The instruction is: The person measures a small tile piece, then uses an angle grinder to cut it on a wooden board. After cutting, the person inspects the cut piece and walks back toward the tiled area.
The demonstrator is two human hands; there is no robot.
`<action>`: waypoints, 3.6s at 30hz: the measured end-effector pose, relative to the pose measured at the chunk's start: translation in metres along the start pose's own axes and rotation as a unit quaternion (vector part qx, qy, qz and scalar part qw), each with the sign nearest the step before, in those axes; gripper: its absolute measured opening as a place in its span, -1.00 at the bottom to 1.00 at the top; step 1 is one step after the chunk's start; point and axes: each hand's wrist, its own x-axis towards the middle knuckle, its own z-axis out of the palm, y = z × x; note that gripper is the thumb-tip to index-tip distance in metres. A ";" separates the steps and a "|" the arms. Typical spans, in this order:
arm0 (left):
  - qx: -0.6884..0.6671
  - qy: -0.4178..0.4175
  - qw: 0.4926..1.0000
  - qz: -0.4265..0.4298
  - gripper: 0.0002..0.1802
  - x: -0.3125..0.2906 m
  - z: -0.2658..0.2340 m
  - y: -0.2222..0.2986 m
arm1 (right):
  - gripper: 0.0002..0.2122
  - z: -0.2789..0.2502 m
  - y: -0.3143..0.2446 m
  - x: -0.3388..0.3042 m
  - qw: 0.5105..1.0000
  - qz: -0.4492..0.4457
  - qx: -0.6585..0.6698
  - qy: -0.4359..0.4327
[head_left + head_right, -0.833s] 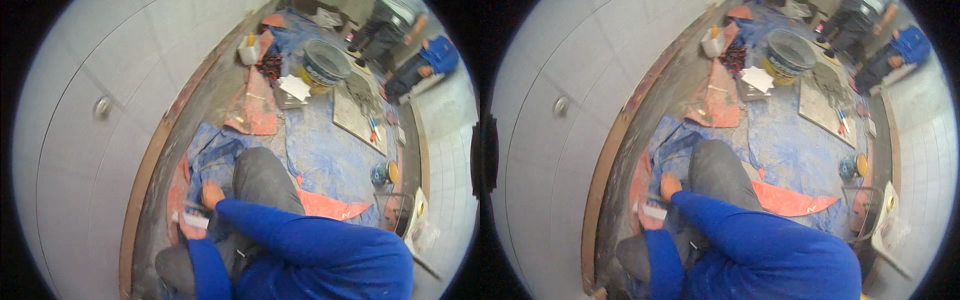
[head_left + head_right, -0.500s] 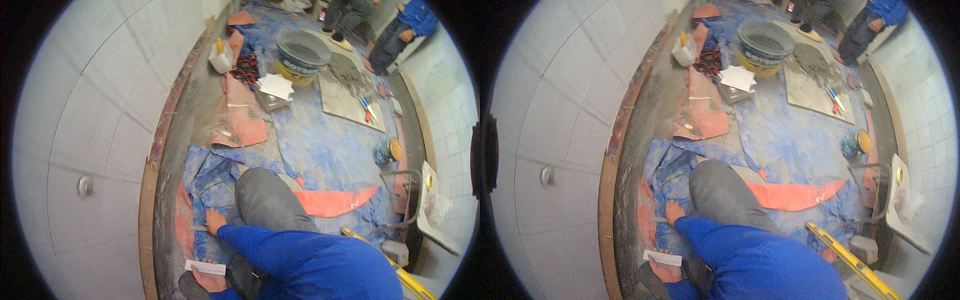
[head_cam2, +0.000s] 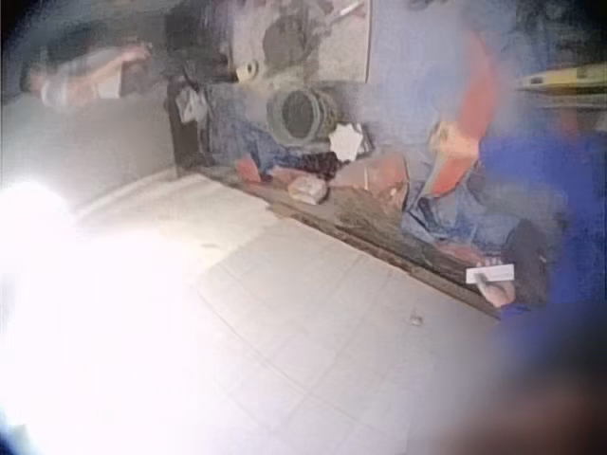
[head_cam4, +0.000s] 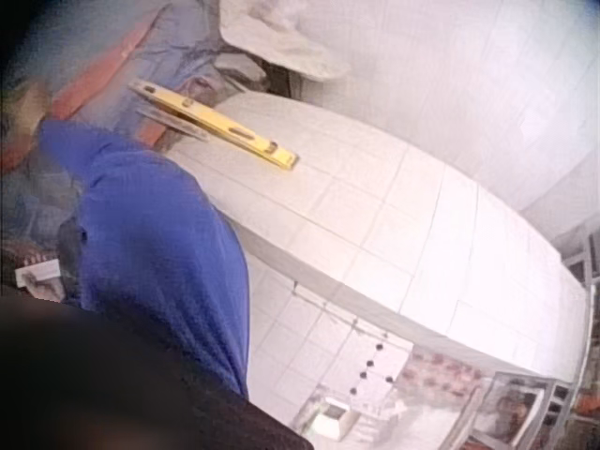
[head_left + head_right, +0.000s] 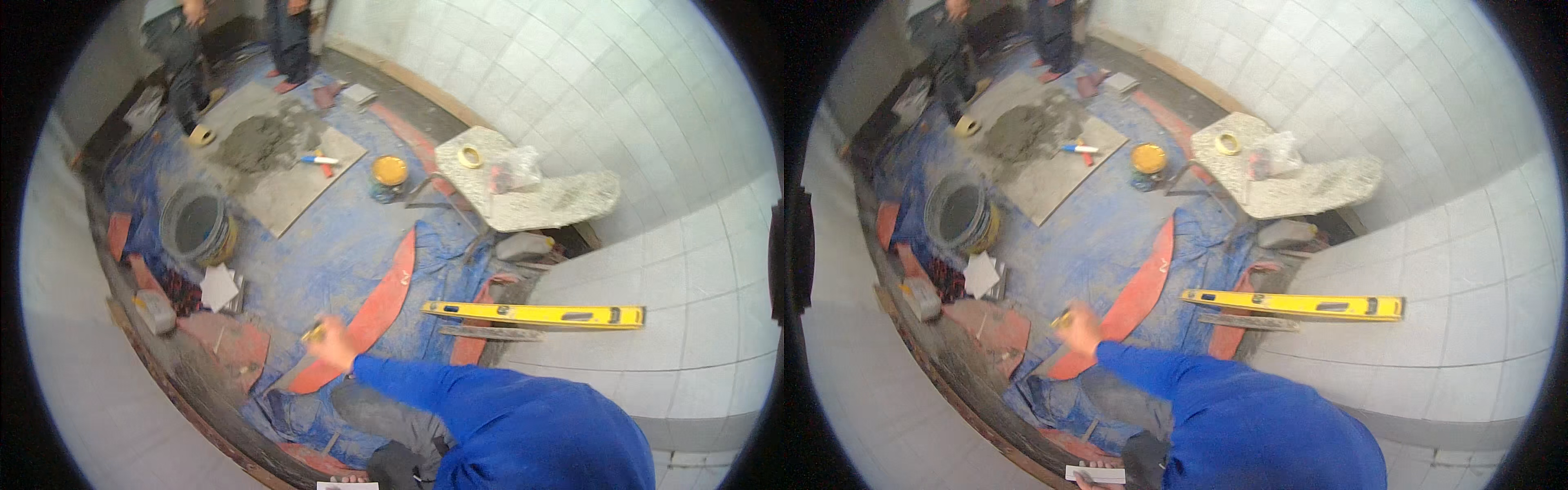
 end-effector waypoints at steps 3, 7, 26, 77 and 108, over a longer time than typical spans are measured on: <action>0.097 0.045 0.993 -0.044 -0.39 -0.022 0.055 0.038 | -0.58 -0.154 0.023 0.058 0.969 0.008 -0.135 0.206; 0.111 0.097 0.978 -0.148 -0.46 -0.037 0.096 0.061 | -0.38 -0.309 0.066 0.139 0.887 0.140 -0.298 0.325; 0.476 0.256 0.833 0.116 -0.58 0.402 0.125 0.051 | -0.38 -0.102 0.084 0.063 0.944 0.217 -0.206 -0.138; 0.796 0.335 0.487 0.132 -0.68 0.710 0.060 0.247 | -0.41 0.081 0.053 0.100 0.914 0.231 -0.230 -0.241; 0.682 -0.460 0.568 0.036 -0.69 0.239 0.827 -0.425 | -0.36 -0.511 0.160 0.331 0.867 0.233 -0.166 0.407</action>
